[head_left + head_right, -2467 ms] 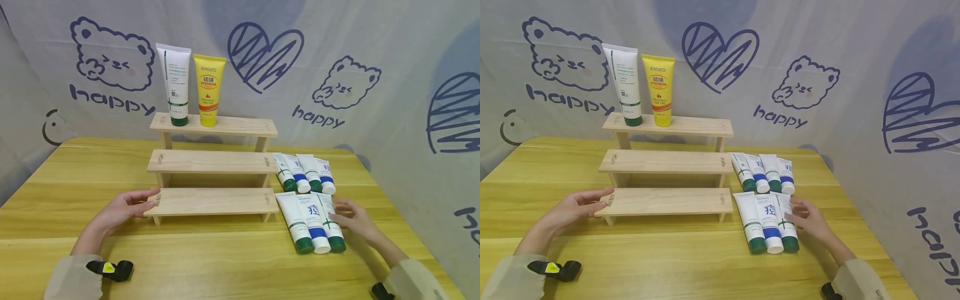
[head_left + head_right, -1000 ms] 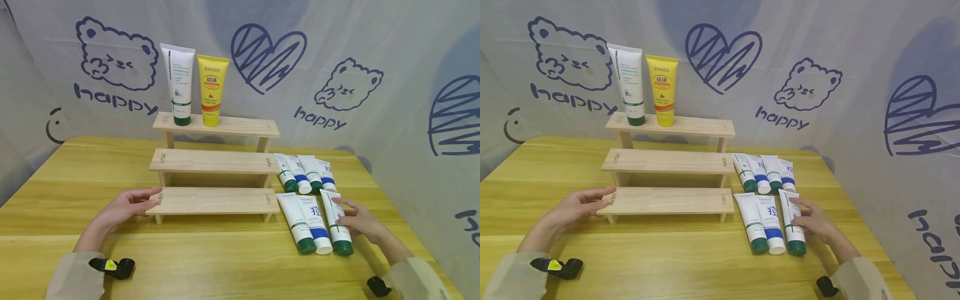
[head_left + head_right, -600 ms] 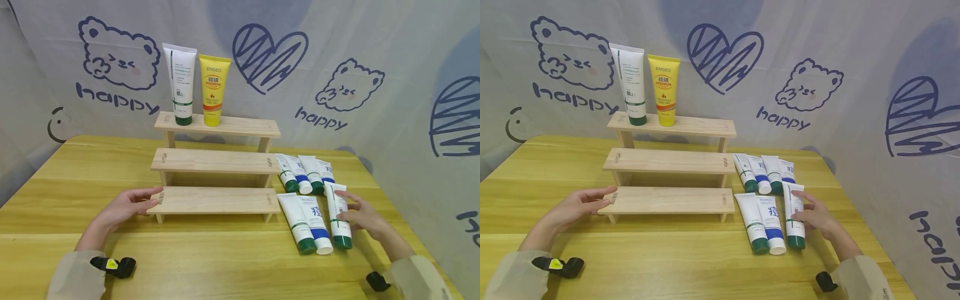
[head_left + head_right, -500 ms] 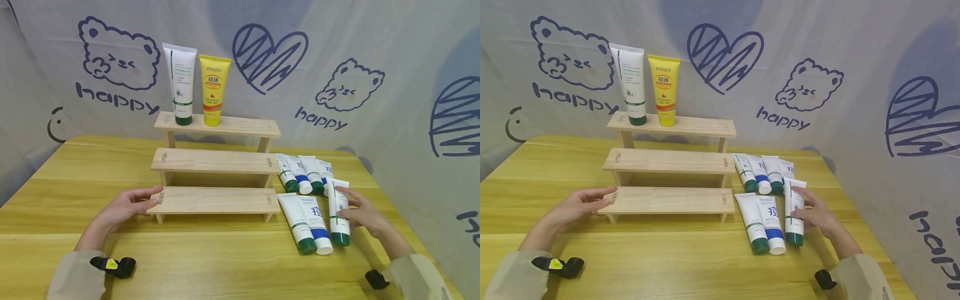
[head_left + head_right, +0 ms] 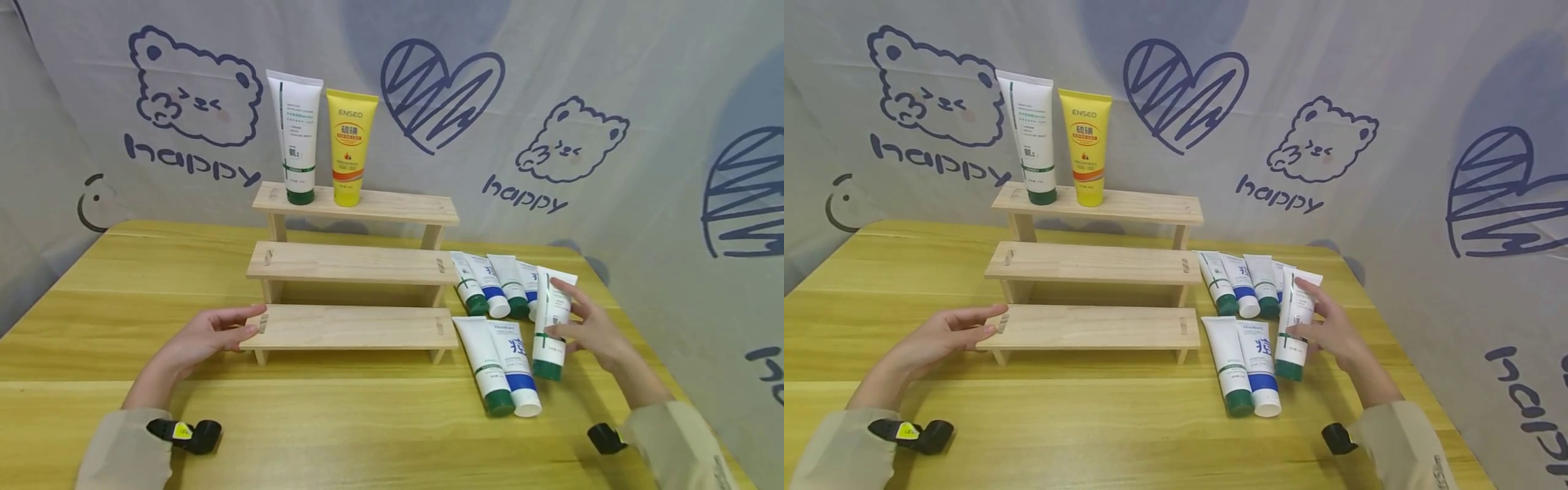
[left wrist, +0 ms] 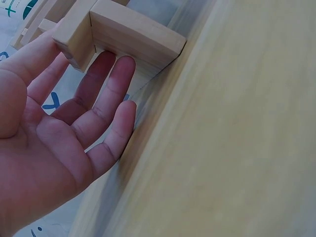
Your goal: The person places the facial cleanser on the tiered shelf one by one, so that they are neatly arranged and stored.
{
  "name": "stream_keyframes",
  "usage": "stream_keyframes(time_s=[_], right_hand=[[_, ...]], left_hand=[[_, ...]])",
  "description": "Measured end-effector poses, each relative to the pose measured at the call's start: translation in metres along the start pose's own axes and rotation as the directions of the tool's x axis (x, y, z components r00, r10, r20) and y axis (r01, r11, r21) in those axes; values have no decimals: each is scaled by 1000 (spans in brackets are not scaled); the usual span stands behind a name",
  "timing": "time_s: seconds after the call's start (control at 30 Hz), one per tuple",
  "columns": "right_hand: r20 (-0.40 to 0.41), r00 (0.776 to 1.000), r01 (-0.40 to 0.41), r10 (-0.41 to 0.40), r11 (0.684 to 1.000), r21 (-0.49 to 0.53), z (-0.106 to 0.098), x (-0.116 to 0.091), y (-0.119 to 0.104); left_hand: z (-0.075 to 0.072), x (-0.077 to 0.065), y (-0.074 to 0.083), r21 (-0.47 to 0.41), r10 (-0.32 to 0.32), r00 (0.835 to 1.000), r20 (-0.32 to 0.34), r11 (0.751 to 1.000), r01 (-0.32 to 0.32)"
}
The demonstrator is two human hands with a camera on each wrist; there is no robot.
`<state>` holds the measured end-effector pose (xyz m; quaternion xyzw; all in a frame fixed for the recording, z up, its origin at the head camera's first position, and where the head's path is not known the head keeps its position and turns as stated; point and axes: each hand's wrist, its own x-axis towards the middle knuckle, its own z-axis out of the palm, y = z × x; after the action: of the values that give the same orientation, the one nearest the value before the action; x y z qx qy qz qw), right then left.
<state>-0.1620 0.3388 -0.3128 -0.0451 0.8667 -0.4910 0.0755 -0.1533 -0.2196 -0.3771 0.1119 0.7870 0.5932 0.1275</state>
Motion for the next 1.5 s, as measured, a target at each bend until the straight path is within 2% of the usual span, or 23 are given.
stream_keyframes(time_s=[0.13, 0.53, 0.73, 0.87, 0.97, 1.1, 1.3, 1.5], right_hand=[[-28, 999, 30, -30, 1000, -1, 1, 4, -6], [-161, 982, 117, -97, 986, 121, 18, 21, -31], [-209, 967, 202, -147, 941, 273, 22, 28, -43], [-259, 960, 206, -111, 905, 373, 25, 35, -56], [-281, 958, 177, -63, 899, 401, 27, 40, -66], [-291, 956, 169, -40, 886, 433, 31, 47, -78], [-284, 955, 229, -91, 833, 503, 37, 57, -91], [-313, 939, 293, -142, 807, 513, 45, 66, -104]], left_hand=[[0, 0, 0, 1, -5, 1000, -1, 1000, 5], [0, 0, 1, 0, -2, 1000, -1, 1000, 2], [0, 1, 2, 0, -1, 1000, 0, 1000, 1], [0, 1, 2, -1, -5, 1000, -1, 1000, 5], [0, 0, 2, 1, -8, 1000, -3, 1000, 8], [0, 0, 1, 4, -8, 1000, -1, 1000, 8], [0, 1, 1, -3, -1, 1000, 8, 1000, 1], [0, 0, 1, -6, 4, 1000, 7, 1000, -4]])
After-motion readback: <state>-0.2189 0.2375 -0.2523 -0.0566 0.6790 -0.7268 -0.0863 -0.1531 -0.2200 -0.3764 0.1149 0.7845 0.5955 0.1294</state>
